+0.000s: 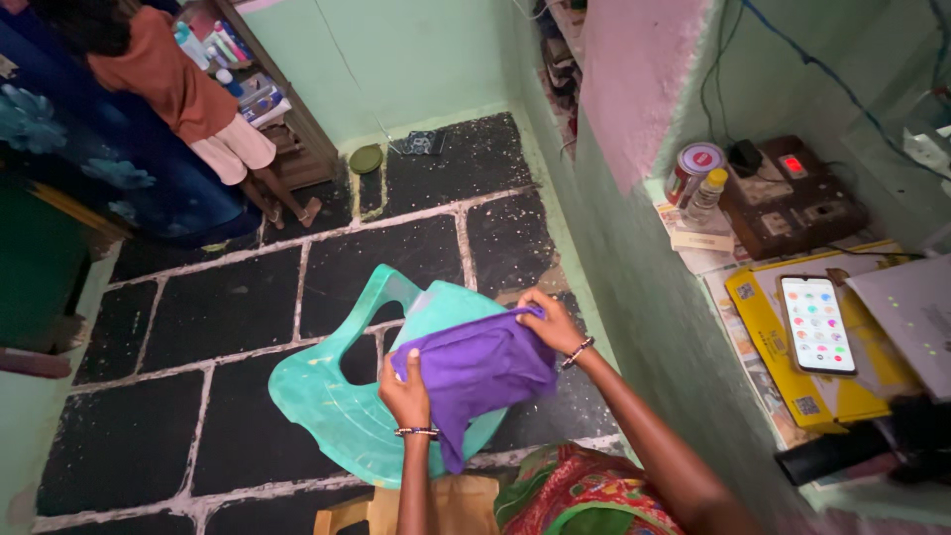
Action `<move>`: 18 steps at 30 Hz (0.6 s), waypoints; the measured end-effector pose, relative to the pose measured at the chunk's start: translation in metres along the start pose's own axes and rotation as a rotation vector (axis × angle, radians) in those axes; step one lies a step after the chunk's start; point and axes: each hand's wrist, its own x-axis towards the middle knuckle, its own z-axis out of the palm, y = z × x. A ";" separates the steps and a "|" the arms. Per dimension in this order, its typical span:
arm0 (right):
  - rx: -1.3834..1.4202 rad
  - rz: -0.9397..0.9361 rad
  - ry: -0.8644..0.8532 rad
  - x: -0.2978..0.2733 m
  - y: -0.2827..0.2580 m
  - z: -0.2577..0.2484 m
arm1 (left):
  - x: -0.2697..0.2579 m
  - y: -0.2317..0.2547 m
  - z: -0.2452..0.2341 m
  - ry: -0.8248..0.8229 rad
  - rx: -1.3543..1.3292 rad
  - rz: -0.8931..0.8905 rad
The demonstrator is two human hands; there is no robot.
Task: The person wipes a teal plastic chair with a purple cloth. They clean the seat, backrest, and legs, turning the chair to reach different sides. The person also briefly interacts with a smartphone on a nearby shelf before resuming the cleaning.
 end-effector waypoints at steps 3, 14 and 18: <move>-0.086 0.011 0.003 0.001 -0.002 -0.002 | 0.003 -0.002 0.006 -0.037 -0.096 -0.057; -0.146 -0.151 -0.195 -0.021 -0.060 0.053 | -0.025 0.009 0.053 -0.204 -0.795 -0.499; 0.029 0.110 -0.371 -0.032 -0.052 0.071 | -0.032 -0.021 0.063 -0.301 -0.762 -0.486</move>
